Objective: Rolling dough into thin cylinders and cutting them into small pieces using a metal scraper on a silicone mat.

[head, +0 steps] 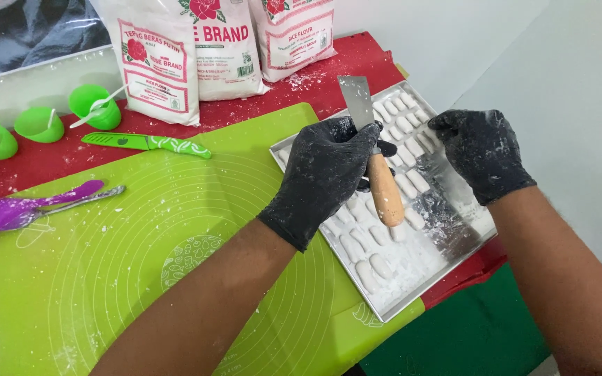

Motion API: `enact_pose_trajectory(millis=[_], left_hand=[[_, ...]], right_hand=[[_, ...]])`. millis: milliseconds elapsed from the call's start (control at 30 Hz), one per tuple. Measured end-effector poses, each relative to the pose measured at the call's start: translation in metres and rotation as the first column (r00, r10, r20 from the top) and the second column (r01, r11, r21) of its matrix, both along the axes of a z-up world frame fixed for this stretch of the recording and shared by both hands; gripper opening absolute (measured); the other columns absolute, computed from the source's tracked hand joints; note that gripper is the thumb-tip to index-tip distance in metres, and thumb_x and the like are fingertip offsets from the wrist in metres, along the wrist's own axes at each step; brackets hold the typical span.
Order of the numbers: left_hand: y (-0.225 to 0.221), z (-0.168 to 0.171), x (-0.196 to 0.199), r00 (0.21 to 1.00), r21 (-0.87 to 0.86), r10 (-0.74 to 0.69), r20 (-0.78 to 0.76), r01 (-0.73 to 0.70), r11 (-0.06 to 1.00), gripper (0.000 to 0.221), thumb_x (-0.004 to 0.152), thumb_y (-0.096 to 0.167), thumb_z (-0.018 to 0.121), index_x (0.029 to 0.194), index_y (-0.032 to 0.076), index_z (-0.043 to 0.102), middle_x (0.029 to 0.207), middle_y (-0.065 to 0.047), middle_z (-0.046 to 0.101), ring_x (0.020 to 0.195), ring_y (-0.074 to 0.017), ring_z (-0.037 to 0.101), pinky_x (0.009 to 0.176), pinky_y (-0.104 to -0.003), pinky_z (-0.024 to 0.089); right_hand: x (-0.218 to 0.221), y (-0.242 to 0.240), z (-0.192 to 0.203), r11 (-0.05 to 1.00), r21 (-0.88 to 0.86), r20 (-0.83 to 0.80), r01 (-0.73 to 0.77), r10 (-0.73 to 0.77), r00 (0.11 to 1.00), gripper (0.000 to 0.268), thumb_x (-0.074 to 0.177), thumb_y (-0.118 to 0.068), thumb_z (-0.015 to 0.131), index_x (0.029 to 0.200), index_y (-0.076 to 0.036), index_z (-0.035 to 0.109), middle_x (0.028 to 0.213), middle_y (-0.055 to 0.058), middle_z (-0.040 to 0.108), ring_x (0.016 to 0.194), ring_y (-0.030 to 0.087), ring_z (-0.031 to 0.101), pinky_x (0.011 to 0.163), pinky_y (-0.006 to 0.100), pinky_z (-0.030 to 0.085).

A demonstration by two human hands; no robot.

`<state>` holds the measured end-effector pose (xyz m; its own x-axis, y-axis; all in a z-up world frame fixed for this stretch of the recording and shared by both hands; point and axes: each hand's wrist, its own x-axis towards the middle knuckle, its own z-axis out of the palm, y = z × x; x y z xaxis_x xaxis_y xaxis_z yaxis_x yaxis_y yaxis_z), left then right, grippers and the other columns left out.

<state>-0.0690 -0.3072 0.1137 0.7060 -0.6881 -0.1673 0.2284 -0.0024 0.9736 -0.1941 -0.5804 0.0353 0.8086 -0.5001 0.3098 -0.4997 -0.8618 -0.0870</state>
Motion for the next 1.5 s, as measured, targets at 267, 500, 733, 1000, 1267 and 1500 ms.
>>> enact_pose_trajectory(millis=[267, 500, 733, 1000, 1267, 1500], left_hand=[[-0.003, -0.004, 0.001, 0.998, -0.026, 0.017, -0.064, -0.019, 0.999, 0.02, 0.088, 0.022, 0.067, 0.084, 0.004, 0.075, 0.08, -0.009, 0.078, 0.065, -0.0142, 0.066, 0.051, -0.034, 0.064], [0.004, 0.009, -0.001, 0.999, 0.02, -0.017, -0.034, 0.018, 1.0, 0.023, 0.089, 0.023, 0.065, 0.083, 0.004, 0.076, 0.084, -0.009, 0.082, 0.067, -0.0118, 0.068, 0.056, -0.034, 0.066], [0.004, 0.005, 0.001, 0.999, 0.023, 0.002, -0.043, -0.001, 1.0, 0.021, 0.089, 0.023, 0.066, 0.083, 0.005, 0.076, 0.083, -0.009, 0.081, 0.067, -0.0113, 0.067, 0.055, -0.034, 0.065], [0.005, 0.001, 0.002, 0.997, 0.014, 0.004, -0.071, -0.003, 1.0, 0.023, 0.089, 0.022, 0.066, 0.089, 0.002, 0.077, 0.084, -0.012, 0.081, 0.067, -0.0168, 0.071, 0.053, -0.035, 0.064], [0.006, -0.002, 0.005, 0.995, -0.024, -0.014, -0.1, 0.011, 1.0, 0.021, 0.09, 0.021, 0.065, 0.09, 0.003, 0.076, 0.09, -0.014, 0.083, 0.068, -0.0171, 0.072, 0.056, -0.036, 0.064], [0.009, -0.001, 0.005, 0.995, -0.021, -0.026, -0.1, 0.024, 0.999, 0.023, 0.09, 0.02, 0.063, 0.093, 0.002, 0.077, 0.092, -0.014, 0.083, 0.071, -0.0138, 0.07, 0.058, -0.035, 0.065]], right_hand=[[-0.004, -0.006, -0.004, 0.991, 0.118, 0.019, 0.056, -0.058, 0.998, 0.022, 0.094, -0.017, 0.069, 0.108, -0.025, 0.083, 0.095, 0.007, 0.078, 0.089, 0.03, 0.074, 0.073, 0.044, 0.055], [-0.008, -0.005, 0.004, 0.996, 0.046, 0.094, -0.082, 0.077, 0.993, 0.022, 0.094, -0.016, 0.068, 0.109, -0.017, 0.083, 0.096, 0.006, 0.079, 0.085, 0.026, 0.074, 0.07, 0.041, 0.053], [-0.016, -0.01, 0.005, 0.99, -0.087, 0.052, -0.109, 0.114, 0.992, 0.013, 0.098, -0.033, 0.077, 0.109, -0.029, 0.083, 0.106, -0.004, 0.076, 0.099, 0.026, 0.069, 0.073, 0.047, 0.055], [-0.023, -0.018, -0.002, 0.984, -0.165, -0.043, -0.065, 0.059, 0.997, 0.018, 0.096, -0.042, 0.075, 0.111, -0.035, 0.083, 0.101, -0.004, 0.073, 0.097, 0.027, 0.068, 0.066, 0.049, 0.056], [-0.026, -0.007, 0.006, 0.998, -0.043, -0.061, -0.047, 0.044, 0.997, 0.028, 0.101, -0.051, 0.063, 0.114, -0.034, 0.081, 0.108, -0.003, 0.071, 0.106, 0.029, 0.066, 0.079, 0.052, 0.054], [-0.031, -0.006, 0.002, 0.971, -0.177, -0.043, -0.159, 0.154, 0.987, 0.017, 0.102, -0.046, 0.067, 0.1, -0.034, 0.08, 0.107, -0.002, 0.073, 0.1, 0.03, 0.067, 0.071, 0.052, 0.055]])
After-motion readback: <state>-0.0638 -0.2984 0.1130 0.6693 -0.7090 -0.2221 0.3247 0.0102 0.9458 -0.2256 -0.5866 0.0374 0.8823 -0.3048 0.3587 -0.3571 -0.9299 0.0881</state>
